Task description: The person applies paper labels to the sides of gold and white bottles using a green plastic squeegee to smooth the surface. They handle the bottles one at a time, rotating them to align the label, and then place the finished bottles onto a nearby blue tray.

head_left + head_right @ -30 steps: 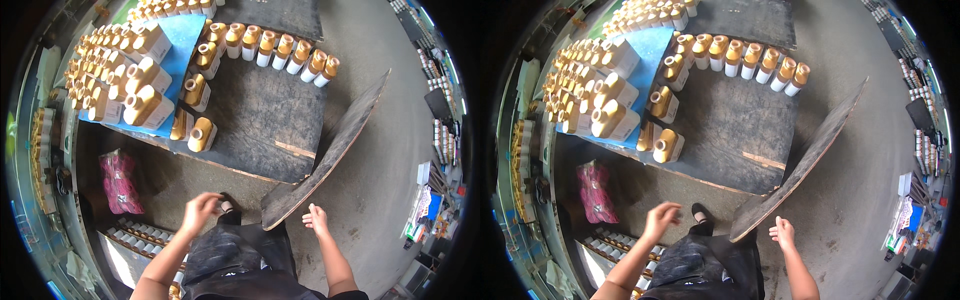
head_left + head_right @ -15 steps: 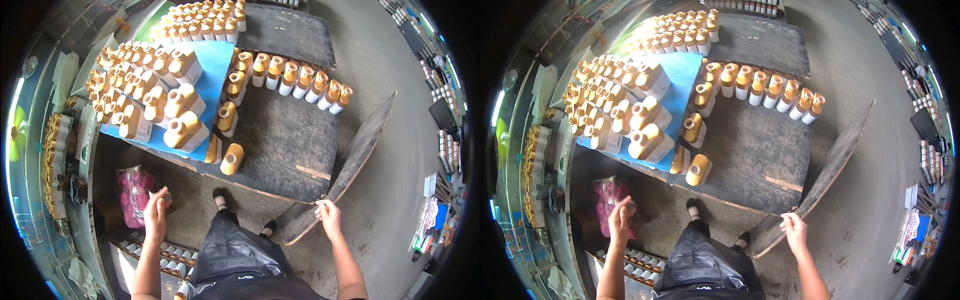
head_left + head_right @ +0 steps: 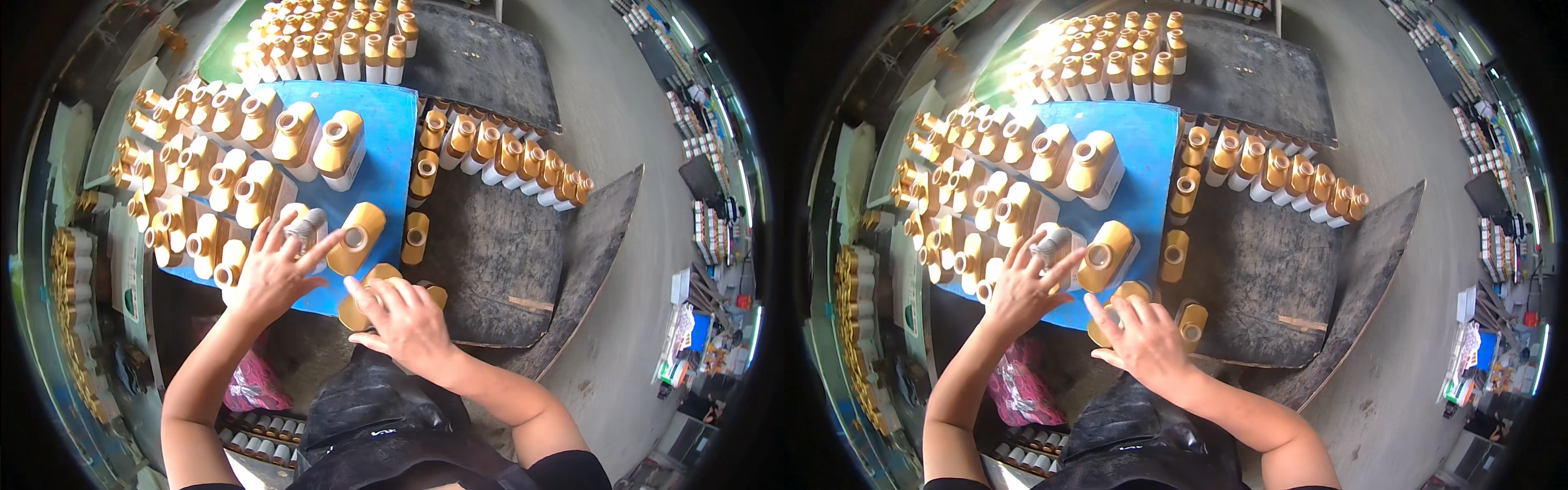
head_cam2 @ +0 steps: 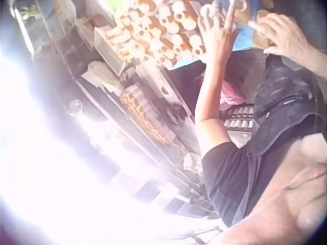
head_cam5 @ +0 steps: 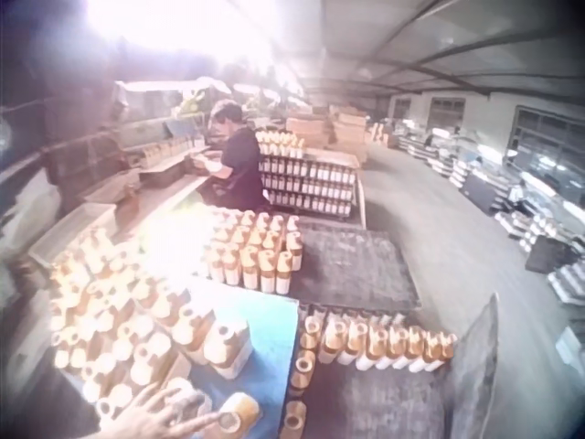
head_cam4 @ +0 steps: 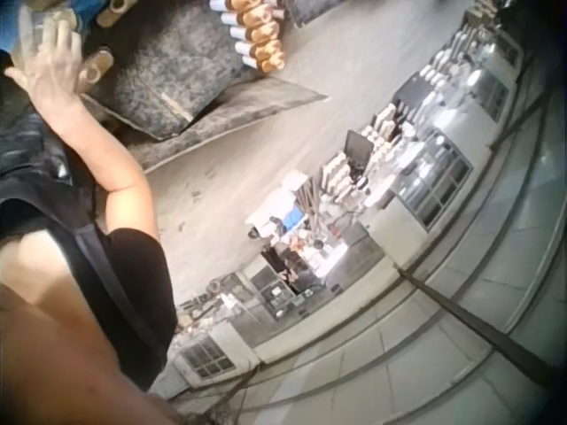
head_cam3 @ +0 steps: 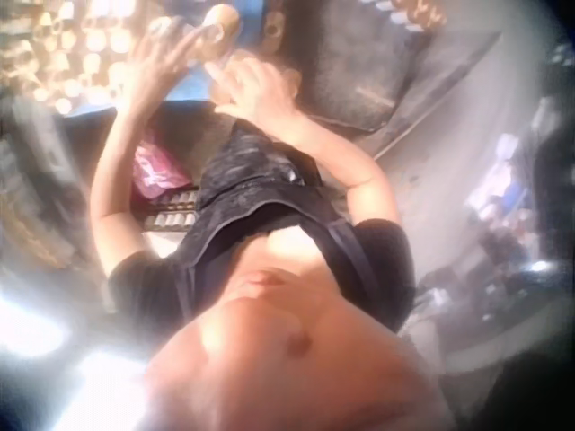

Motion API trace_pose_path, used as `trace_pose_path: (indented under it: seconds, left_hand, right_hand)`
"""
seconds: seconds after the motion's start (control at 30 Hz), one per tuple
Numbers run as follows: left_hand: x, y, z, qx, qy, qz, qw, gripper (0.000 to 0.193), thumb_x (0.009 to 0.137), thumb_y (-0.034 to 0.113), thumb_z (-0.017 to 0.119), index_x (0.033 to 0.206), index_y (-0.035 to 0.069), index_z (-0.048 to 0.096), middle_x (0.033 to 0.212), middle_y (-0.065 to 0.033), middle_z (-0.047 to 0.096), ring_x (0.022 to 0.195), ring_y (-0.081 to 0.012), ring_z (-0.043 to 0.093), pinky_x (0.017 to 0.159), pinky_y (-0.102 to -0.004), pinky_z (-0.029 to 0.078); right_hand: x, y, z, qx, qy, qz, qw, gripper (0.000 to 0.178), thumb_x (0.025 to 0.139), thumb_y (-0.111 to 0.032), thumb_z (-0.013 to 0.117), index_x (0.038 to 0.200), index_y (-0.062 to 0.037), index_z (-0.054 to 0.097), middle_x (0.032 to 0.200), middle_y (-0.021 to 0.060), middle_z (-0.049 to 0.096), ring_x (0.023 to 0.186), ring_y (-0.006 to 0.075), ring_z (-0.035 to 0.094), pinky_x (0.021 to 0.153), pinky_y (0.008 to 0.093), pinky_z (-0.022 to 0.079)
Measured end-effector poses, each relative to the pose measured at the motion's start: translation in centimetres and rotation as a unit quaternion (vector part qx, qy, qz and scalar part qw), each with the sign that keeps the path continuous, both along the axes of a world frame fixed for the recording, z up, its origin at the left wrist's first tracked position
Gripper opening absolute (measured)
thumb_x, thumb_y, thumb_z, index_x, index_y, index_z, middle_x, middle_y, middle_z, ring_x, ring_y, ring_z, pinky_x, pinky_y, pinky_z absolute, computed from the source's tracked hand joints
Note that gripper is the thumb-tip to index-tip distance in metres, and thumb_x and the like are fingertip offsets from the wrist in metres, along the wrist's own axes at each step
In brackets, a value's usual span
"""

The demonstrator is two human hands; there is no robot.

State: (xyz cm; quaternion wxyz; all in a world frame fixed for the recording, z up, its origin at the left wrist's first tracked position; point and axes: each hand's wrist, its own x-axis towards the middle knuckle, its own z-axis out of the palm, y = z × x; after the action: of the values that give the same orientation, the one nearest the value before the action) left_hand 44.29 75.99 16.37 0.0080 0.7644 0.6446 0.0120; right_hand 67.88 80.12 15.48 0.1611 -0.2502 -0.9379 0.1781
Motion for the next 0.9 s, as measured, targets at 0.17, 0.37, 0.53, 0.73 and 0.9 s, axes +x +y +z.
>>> trace_pose_path:
  seconds: [0.17,0.37,0.53,0.73,0.9]
  left_hand:
    - [-1.5,3.4,-2.2,0.024,0.030,-0.110,0.993,0.086,0.068,0.050,0.074,0.146,0.043,0.038,0.125,-0.0089,0.056,0.124,-0.0335,0.049,0.107,-0.0524,0.037]
    - [0.4,5.2,-4.1,-0.030,-0.028,-0.094,0.995,0.041,0.082,0.024,0.068,0.123,0.023,0.063,0.104,-0.0133,0.056,0.099,-0.0330,0.060,0.079,-0.0435,0.053]
    - [3.0,6.9,-2.3,-0.030,-0.125,-0.074,0.989,0.040,0.070,0.020,0.080,0.108,0.013,0.067,0.095,-0.0147,0.054,0.091,-0.0352,0.060,0.073,-0.0447,0.053]
    - [11.7,12.7,1.5,-0.069,-0.205,-0.112,0.970,0.046,0.064,0.017,0.082,0.106,0.011,0.064,0.096,-0.0135,0.053,0.085,-0.0354,0.059,0.067,-0.0406,0.053]
    - [21.0,19.2,-2.4,-0.104,-0.262,-0.125,0.951,0.039,0.071,0.017,0.081,0.106,0.012,0.064,0.103,-0.0137,0.057,0.083,-0.0335,0.063,0.069,-0.0399,0.055]
  right_hand:
    - [-2.0,-0.1,-4.0,0.023,-0.004,-0.004,1.000,0.059,0.072,-0.033,0.078,0.125,-0.0131,0.062,0.097,0.0024,0.056,0.087,0.0182,0.056,0.071,0.0300,0.052]
    - [-0.4,2.2,-4.4,-0.010,0.053,-0.015,0.998,0.032,0.076,-0.020,0.075,0.103,-0.0056,0.065,0.082,0.0029,0.052,0.084,0.0184,0.057,0.068,0.0295,0.053]
    - [9.2,7.0,0.2,-0.137,0.150,-0.071,0.977,0.035,0.074,-0.014,0.083,0.103,-0.0039,0.066,0.098,0.0070,0.066,0.084,0.0216,0.062,0.074,0.0309,0.054]
    - [22.1,13.7,2.3,-0.065,0.053,-0.115,0.990,0.028,0.076,-0.014,0.078,0.097,-0.0019,0.065,0.101,0.0083,0.063,0.094,0.0251,0.060,0.081,0.0354,0.054]
    - [33.1,20.2,-4.4,0.004,-0.029,-0.171,0.985,0.022,0.077,-0.010,0.077,0.095,-0.0055,0.066,0.095,0.0065,0.066,0.090,0.0215,0.061,0.080,0.0333,0.055]
